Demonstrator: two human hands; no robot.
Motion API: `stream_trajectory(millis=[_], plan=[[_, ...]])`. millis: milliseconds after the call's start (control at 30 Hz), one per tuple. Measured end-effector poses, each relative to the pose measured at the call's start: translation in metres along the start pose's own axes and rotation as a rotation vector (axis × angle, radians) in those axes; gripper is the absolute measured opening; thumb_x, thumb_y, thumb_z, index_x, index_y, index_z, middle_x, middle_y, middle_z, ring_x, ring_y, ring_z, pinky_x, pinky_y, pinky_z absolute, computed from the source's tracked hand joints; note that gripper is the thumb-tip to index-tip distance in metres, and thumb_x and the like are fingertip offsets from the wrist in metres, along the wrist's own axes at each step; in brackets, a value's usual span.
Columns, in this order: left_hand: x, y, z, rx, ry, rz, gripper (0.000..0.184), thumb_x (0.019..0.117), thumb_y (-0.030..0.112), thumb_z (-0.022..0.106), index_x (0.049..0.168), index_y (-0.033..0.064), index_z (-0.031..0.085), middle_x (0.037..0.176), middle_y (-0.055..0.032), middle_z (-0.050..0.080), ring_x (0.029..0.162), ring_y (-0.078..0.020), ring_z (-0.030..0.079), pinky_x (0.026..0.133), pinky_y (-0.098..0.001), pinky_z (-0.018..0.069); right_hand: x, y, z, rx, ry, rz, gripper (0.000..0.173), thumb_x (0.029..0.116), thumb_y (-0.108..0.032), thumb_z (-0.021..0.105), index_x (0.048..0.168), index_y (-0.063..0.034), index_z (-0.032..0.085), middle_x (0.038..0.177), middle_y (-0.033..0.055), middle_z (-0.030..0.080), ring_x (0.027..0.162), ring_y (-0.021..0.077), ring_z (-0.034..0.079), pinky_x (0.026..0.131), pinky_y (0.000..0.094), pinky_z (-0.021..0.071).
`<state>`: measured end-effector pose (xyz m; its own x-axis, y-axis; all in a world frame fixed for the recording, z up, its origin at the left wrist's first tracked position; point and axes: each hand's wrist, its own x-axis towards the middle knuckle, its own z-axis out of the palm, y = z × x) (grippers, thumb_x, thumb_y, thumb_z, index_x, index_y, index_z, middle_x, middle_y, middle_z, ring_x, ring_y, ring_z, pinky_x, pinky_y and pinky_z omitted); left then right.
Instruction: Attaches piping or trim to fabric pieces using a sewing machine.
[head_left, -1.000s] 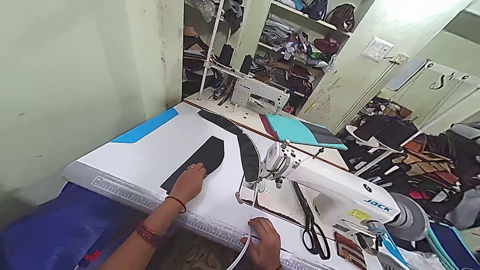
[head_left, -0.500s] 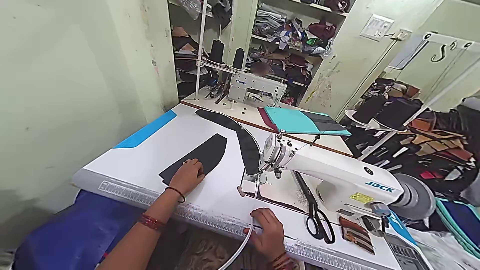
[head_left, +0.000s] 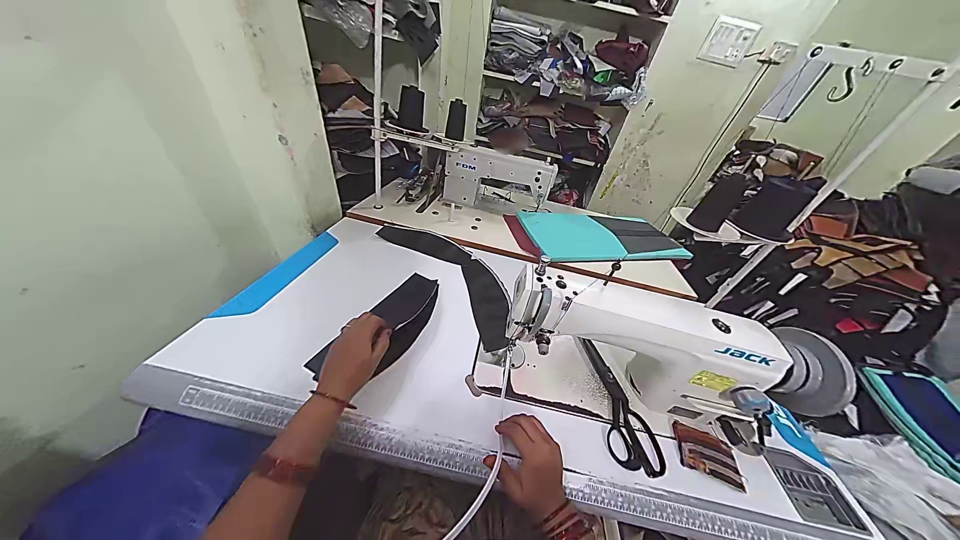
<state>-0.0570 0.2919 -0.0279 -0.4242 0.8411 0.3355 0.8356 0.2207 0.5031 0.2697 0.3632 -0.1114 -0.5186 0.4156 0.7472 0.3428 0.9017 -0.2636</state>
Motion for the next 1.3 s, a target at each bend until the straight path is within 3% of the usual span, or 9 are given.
stream_trajectory(millis=[67, 167, 233, 400, 500, 667, 800, 933, 1300], plan=[[-0.019, 0.028, -0.010, 0.008, -0.145, 0.099, 0.026, 0.1006, 0.010, 0.055, 0.107, -0.0119, 0.067, 0.111, -0.0317, 0.066, 0.109, -0.0488, 0.064, 0.096, -0.0628, 0.0493, -0.001, 0.001, -0.002, 0.048, 0.008, 0.042, 0.064, 0.0949, -0.063, 0.046, 0.091, -0.0077, 0.078, 0.094, 0.0072, 0.077, 0.087, 0.0193, 0.073, 0.077, 0.0316, 0.0596], [-0.038, 0.066, -0.010, 0.053, -0.739, 0.165, 0.030, 0.1053, 0.019, 0.055, 0.112, -0.0068, 0.069, 0.119, -0.0269, 0.066, 0.115, -0.0431, 0.064, 0.101, -0.0600, 0.0477, 0.001, 0.002, -0.002, 0.123, 0.023, 0.118, 0.063, 0.0967, -0.059, 0.045, 0.095, -0.0048, 0.077, 0.099, 0.0099, 0.077, 0.093, 0.0203, 0.074, 0.082, 0.0332, 0.0597], [-0.041, 0.074, 0.007, 0.103, -0.876, 0.206, 0.037, 0.1080, 0.027, 0.052, 0.115, -0.0043, 0.070, 0.122, -0.0246, 0.068, 0.119, -0.0408, 0.063, 0.103, -0.0576, 0.0469, 0.001, 0.002, 0.000, 0.131, 0.037, 0.156, 0.052, 0.0976, -0.049, 0.051, 0.097, -0.0040, 0.077, 0.100, 0.0088, 0.077, 0.093, 0.0193, 0.074, 0.084, 0.0329, 0.0601], [-0.030, 0.063, 0.054, 0.114, -0.456, 0.183, 0.039, 0.1015, 0.023, 0.062, 0.132, -0.0022, 0.064, 0.143, -0.0254, 0.056, 0.140, -0.0456, 0.046, 0.115, -0.0593, 0.0372, 0.002, 0.001, 0.002, 0.096, 0.048, 0.203, 0.032, 0.0942, -0.030, 0.061, 0.093, -0.0043, 0.079, 0.096, 0.0066, 0.078, 0.090, 0.0186, 0.076, 0.082, 0.0326, 0.0613], [-0.022, 0.052, 0.065, 0.081, -0.512, 0.143, 0.057, 0.1004, 0.032, 0.065, 0.147, 0.0014, 0.052, 0.160, -0.0193, 0.041, 0.153, -0.0409, 0.028, 0.124, -0.0595, 0.0200, 0.003, 0.001, -0.001, 0.213, 0.084, 0.314, 0.032, 0.0949, -0.027, 0.061, 0.096, -0.0005, 0.078, 0.095, 0.0087, 0.077, 0.085, 0.0133, 0.075, 0.080, 0.0269, 0.0610], [-0.030, 0.050, 0.058, 0.011, -0.597, 0.272, 0.056, 0.0933, 0.021, 0.073, 0.145, 0.0047, 0.057, 0.157, -0.0146, 0.048, 0.153, -0.0368, 0.031, 0.120, -0.0726, 0.0029, 0.003, 0.005, -0.006, 0.551, 0.248, 0.481, 0.028, 0.0966, -0.017, 0.061, 0.102, 0.0067, 0.074, 0.101, 0.0114, 0.075, 0.091, 0.0046, 0.072, 0.080, 0.0187, 0.0601], [-0.055, 0.061, 0.078, -0.073, -0.443, 0.508, 0.046, 0.0913, 0.025, 0.071, 0.134, 0.0065, 0.067, 0.138, -0.0198, 0.062, 0.138, -0.0450, 0.050, 0.115, -0.0788, 0.0159, 0.002, 0.005, -0.004, 0.517, 0.228, 0.403, 0.033, 0.0967, -0.022, 0.062, 0.103, 0.0083, 0.073, 0.106, 0.0153, 0.072, 0.095, 0.0074, 0.071, 0.082, 0.0208, 0.0606], [-0.065, 0.077, 0.100, -0.061, -0.365, 0.563, 0.046, 0.0964, 0.030, 0.058, 0.135, 0.0066, 0.066, 0.145, -0.0174, 0.059, 0.138, -0.0454, 0.050, 0.114, -0.0759, 0.0240, 0.000, 0.005, -0.001, 0.284, 0.165, 0.255, 0.047, 0.0987, -0.042, 0.056, 0.102, -0.0002, 0.077, 0.107, 0.0129, 0.077, 0.103, 0.0179, 0.073, 0.093, 0.0312, 0.0583], [-0.043, 0.102, 0.106, 0.077, -0.491, 0.391, 0.048, 0.1028, 0.027, 0.052, 0.147, 0.0075, 0.056, 0.158, -0.0133, 0.047, 0.149, -0.0417, 0.037, 0.120, -0.0707, 0.0137, -0.001, 0.002, -0.001, 0.095, 0.047, 0.072, 0.056, 0.0956, -0.058, 0.052, 0.093, -0.0084, 0.079, 0.102, 0.0070, 0.078, 0.097, 0.0190, 0.074, 0.084, 0.0310, 0.0598]])
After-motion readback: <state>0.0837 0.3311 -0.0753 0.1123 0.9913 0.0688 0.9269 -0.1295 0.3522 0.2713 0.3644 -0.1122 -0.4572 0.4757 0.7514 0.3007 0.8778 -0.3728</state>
